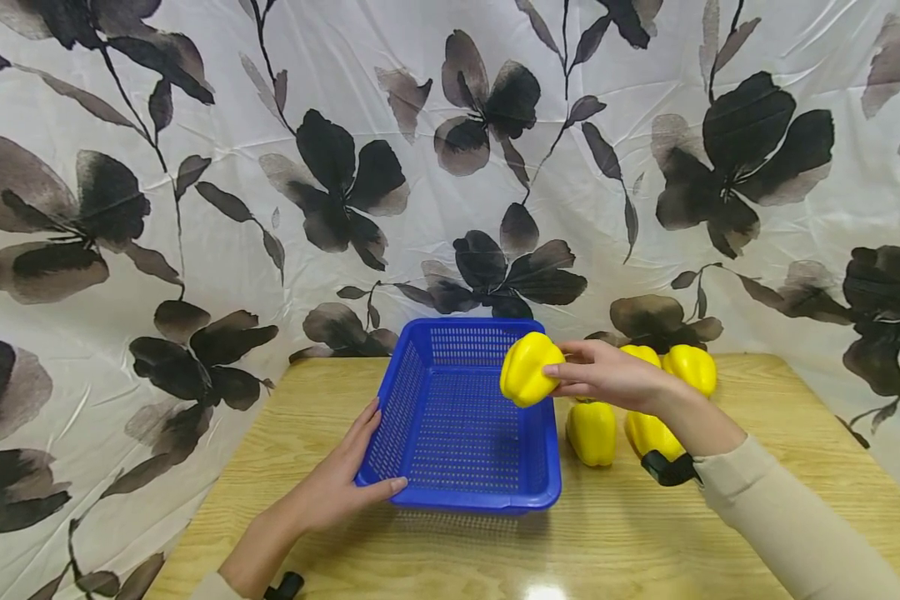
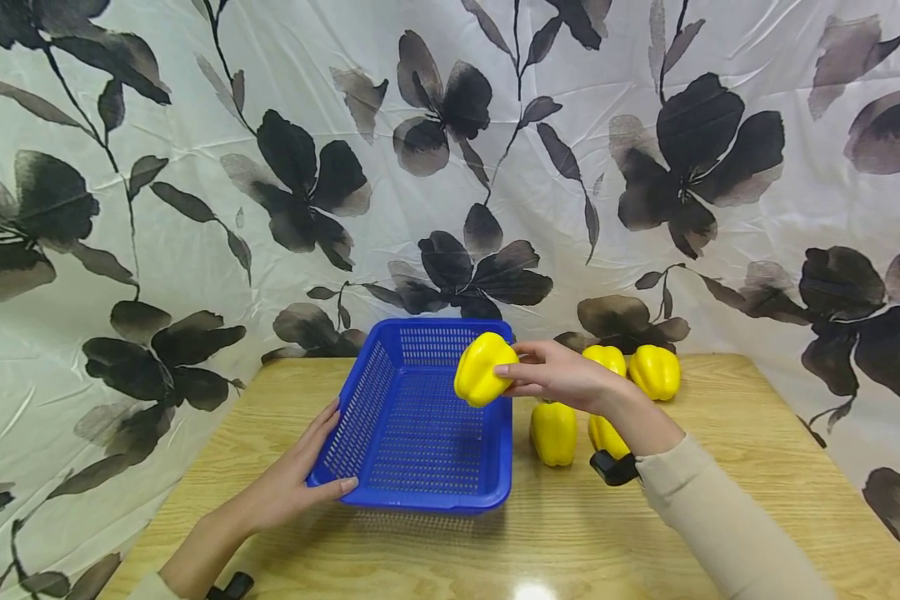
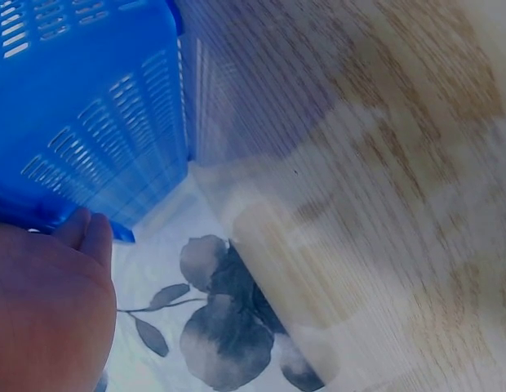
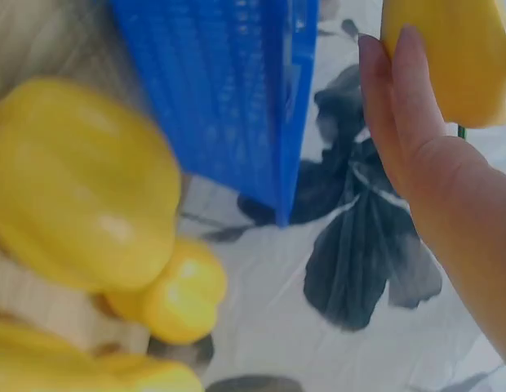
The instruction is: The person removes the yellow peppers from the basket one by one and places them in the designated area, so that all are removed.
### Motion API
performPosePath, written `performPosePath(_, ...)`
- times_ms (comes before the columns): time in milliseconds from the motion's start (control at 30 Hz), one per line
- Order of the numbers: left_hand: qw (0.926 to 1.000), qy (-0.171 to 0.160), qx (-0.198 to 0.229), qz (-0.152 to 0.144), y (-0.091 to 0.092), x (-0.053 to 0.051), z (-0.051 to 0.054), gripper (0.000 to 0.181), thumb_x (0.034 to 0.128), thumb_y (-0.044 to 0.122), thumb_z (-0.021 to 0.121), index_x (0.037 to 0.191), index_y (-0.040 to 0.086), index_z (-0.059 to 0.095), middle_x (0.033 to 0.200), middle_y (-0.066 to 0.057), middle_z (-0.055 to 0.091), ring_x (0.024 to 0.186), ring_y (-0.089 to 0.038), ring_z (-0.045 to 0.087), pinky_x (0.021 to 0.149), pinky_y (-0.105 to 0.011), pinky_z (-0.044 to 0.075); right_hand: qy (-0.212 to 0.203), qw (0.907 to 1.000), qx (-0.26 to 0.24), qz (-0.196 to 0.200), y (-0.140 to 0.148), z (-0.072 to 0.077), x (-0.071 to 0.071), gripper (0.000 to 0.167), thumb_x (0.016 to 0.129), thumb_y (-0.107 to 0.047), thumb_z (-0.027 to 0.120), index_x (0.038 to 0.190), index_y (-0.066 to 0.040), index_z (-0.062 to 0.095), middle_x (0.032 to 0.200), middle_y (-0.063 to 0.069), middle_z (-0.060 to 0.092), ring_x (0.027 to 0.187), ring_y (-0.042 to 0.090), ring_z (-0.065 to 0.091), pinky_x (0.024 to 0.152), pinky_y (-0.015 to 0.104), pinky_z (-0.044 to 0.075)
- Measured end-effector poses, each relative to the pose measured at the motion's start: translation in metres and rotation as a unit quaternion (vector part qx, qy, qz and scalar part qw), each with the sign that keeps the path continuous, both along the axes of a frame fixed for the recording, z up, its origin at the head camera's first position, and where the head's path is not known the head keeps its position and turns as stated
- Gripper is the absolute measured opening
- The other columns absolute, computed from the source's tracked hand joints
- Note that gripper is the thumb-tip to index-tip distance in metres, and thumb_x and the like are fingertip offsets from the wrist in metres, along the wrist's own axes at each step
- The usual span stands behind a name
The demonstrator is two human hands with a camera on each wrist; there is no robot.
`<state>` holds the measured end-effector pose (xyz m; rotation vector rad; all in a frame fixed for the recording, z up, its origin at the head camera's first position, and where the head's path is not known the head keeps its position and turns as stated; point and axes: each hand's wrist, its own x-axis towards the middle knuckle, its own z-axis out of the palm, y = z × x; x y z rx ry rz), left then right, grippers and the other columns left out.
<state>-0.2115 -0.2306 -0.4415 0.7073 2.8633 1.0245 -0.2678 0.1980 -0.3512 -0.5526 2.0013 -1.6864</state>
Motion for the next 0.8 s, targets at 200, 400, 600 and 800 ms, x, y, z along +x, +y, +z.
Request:
performPosePath(200, 1.0000, 0.005, -0.007, 0.001, 0.000, 0.000, -0.001, 0.108, 0.0892, 0.056, 0.073, 0.166, 0.011, 0.011, 0.173, -0.001, 0.001, 0.155, -0.037, 0.015, 0.117, -0.067, 0.025, 0.027, 0.9986, 0.034, -0.030, 0.025, -0.006, 0.004, 0.058, 0.102, -0.023, 0.066, 0.146, 0.007, 0.043, 0.127, 0.021, 0.064, 0.112, 0.033, 0.066, 0.098, 0.036, 0.056)
performPosePath(400, 0.9999, 0.009, -0.007, 0.002, -0.001, 0.000, 0.000, 0.108, 0.0899, 0.056, 0.072, 0.166, 0.011, 0.010, 0.173, -0.002, 0.001, 0.155, -0.040, 0.015, 0.116, -0.068, 0.025, 0.039, 0.9947, 0.076, -0.057, 0.045, -0.008, 0.010, 0.063, 0.101, -0.026, 0.067, 0.148, 0.006, 0.040, 0.128, 0.020, 0.064, 0.112, 0.038, 0.066, 0.102, 0.039, 0.054)
performPosePath(600, 0.9999, 0.006, -0.011, 0.001, -0.001, 0.000, -0.001, 0.109, 0.0891, 0.058, 0.072, 0.165, 0.010, 0.011, 0.173, -0.003, 0.002, 0.155, -0.038, 0.014, 0.117, -0.067, 0.025, 0.036, 0.9918, 0.098, -0.074, 0.065, -0.011, 0.014, 0.071, 0.100, -0.027, 0.068, 0.152, 0.007, 0.033, 0.132, 0.022, 0.059, 0.113, 0.033, 0.066, 0.100, 0.034, 0.054)
performPosePath(800, 0.9999, 0.001, -0.010, 0.003, 0.000, -0.001, 0.000, 0.112, 0.0871, 0.064, 0.070, 0.166, 0.012, 0.010, 0.173, 0.000, 0.001, 0.155, -0.035, 0.015, 0.117, -0.065, 0.026, 0.033, 0.9908, 0.097, -0.089, 0.087, -0.011, 0.018, 0.076, 0.100, -0.023, 0.067, 0.156, 0.008, 0.025, 0.140, 0.027, 0.052, 0.111, 0.027, 0.066, 0.098, 0.032, 0.055)
